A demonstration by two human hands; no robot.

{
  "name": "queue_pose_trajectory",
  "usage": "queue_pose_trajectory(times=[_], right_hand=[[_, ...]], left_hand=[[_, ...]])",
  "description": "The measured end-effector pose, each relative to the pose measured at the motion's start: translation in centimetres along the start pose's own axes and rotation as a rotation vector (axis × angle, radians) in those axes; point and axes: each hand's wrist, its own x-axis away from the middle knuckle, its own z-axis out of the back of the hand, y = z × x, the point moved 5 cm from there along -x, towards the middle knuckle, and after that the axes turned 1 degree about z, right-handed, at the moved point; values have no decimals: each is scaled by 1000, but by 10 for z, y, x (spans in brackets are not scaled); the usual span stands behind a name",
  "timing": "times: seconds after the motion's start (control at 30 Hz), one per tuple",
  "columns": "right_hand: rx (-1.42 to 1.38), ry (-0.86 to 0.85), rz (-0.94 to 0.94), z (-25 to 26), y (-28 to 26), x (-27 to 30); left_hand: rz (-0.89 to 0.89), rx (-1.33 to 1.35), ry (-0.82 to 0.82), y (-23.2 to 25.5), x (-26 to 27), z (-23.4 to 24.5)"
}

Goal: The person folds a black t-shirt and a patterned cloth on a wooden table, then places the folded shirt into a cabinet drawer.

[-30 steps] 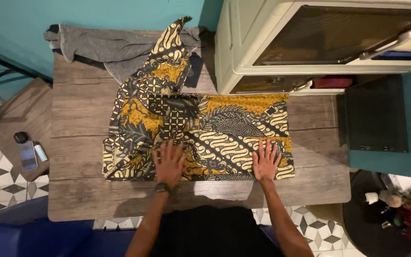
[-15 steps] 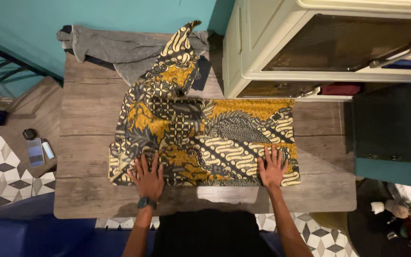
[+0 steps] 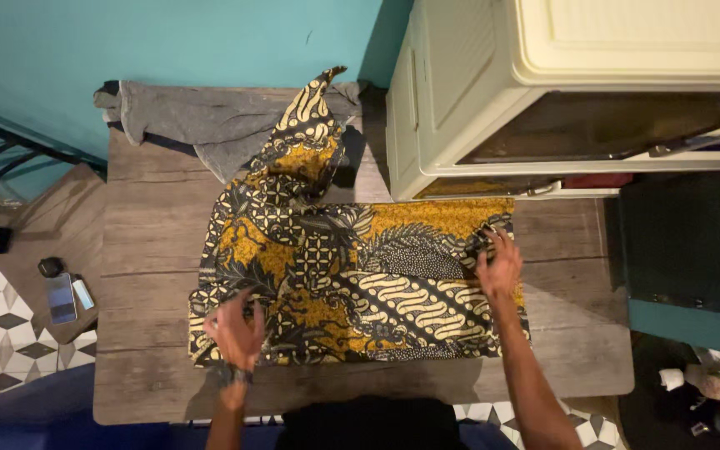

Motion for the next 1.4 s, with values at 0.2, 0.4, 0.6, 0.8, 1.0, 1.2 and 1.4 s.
queue_pose_trajectory(times=[0.2,0.4,0.6,0.8,1.0,1.2,1.4], right_hand=[[1,-307,374,-24,-101,-50],[18,-258,539,-55,-132,-62],[161,-643,368,-63,-168,-52],[152,-418,554,-96,-182,-60],[380,-527,380,-109,-157,-66],[536,-505,270,-81,-103,-78],[682,-652,-18,-36,-1,-95]], left_hand=[[-66,201,173,7,-126,-13],[-62,398,88,-38,-210,-79],[202,170,-25,-46,-233,-87],[213,482,-268,-66,-254,-90],[125,932,-251,-77,-254,-69],[163,1025,-240,-82,-253,-52],[148,912,-182,-93,-251,-51]])
